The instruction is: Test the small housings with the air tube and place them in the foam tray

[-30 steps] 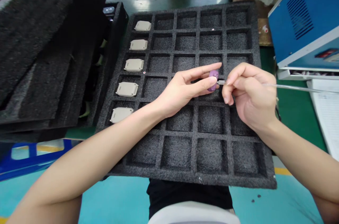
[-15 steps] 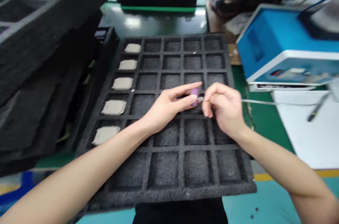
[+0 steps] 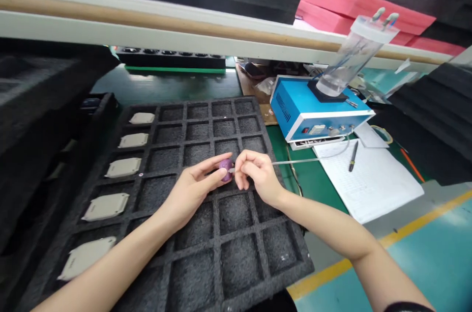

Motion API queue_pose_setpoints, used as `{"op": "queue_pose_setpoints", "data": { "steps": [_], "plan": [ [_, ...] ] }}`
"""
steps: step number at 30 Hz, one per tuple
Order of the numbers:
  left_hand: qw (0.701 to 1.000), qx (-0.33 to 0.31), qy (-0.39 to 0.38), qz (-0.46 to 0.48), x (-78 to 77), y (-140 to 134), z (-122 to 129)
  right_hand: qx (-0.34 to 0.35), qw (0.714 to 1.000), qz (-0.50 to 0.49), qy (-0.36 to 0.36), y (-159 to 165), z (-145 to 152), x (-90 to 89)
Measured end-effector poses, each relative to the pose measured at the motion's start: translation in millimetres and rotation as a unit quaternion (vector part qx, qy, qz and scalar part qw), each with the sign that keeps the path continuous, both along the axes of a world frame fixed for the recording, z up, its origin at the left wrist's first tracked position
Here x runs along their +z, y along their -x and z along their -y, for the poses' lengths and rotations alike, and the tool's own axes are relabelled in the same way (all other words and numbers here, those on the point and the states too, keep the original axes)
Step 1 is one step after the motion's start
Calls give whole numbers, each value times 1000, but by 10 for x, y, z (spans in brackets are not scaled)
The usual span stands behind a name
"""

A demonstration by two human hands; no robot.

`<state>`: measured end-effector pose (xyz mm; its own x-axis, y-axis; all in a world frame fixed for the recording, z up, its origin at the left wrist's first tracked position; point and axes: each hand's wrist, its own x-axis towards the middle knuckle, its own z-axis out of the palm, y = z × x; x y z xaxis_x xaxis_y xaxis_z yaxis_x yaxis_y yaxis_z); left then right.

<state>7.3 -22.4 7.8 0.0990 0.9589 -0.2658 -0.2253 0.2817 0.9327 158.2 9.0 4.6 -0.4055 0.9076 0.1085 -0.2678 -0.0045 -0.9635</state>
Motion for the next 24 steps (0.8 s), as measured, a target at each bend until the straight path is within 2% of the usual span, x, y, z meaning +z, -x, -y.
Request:
{"op": "queue_pose_setpoints", "data": {
  "steps": [24],
  "plan": [
    [1000, -12, -11, 18, -12, 8, -5, 3, 1000, -15, 12, -4, -13, -7]
  ]
}}
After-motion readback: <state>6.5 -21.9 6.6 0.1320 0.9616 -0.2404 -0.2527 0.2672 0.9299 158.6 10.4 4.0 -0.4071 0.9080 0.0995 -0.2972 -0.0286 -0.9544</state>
